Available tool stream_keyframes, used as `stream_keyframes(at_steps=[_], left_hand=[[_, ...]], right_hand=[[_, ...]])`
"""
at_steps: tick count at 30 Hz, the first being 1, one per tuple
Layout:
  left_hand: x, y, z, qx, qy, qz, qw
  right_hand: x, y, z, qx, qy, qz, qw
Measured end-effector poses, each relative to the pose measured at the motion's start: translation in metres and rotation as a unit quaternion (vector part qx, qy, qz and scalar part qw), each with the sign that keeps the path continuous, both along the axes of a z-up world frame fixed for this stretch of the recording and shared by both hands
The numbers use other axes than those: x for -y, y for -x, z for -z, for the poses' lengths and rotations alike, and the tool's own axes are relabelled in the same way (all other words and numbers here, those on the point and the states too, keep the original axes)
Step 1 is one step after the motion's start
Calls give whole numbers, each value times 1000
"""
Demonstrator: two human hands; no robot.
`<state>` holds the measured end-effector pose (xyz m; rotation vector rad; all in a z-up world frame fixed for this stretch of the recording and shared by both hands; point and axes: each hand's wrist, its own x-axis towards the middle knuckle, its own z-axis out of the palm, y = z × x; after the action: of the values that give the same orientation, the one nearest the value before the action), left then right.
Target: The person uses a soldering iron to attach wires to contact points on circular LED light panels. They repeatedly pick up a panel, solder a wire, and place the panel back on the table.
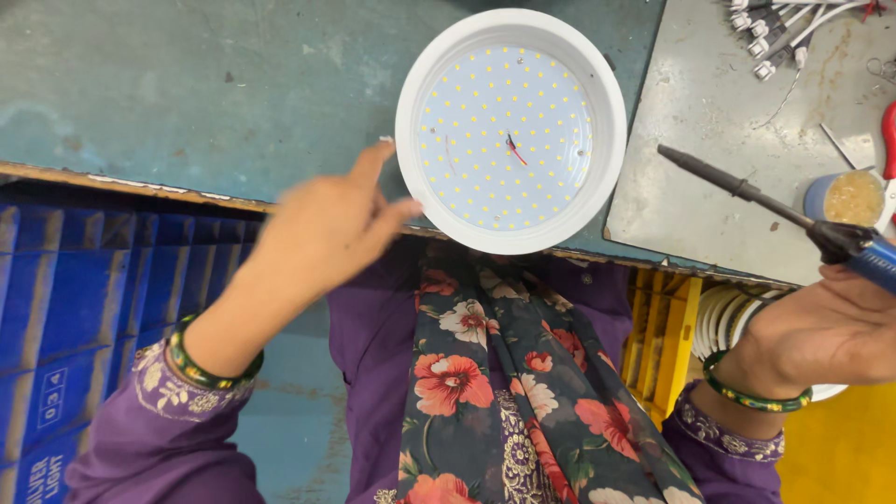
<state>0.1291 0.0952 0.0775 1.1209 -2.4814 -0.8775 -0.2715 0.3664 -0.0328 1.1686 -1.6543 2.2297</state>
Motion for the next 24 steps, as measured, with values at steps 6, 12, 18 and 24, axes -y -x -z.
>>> stream_keyframes(at_steps=[6,12,18,24], left_hand=[[26,42,-6,-137,217,110,960],[53,104,33,-102,203,176,958],[70,108,49,-114,139,164,970],[78,99,44,-182,36,199,962]], right_hand=[[-18,11,24,28,14,-1,1000],[-58,36,47,78,44,-25,996],[-58,40,45,105,44,-49,992],[-32,24,31,70,39,-45,996]])
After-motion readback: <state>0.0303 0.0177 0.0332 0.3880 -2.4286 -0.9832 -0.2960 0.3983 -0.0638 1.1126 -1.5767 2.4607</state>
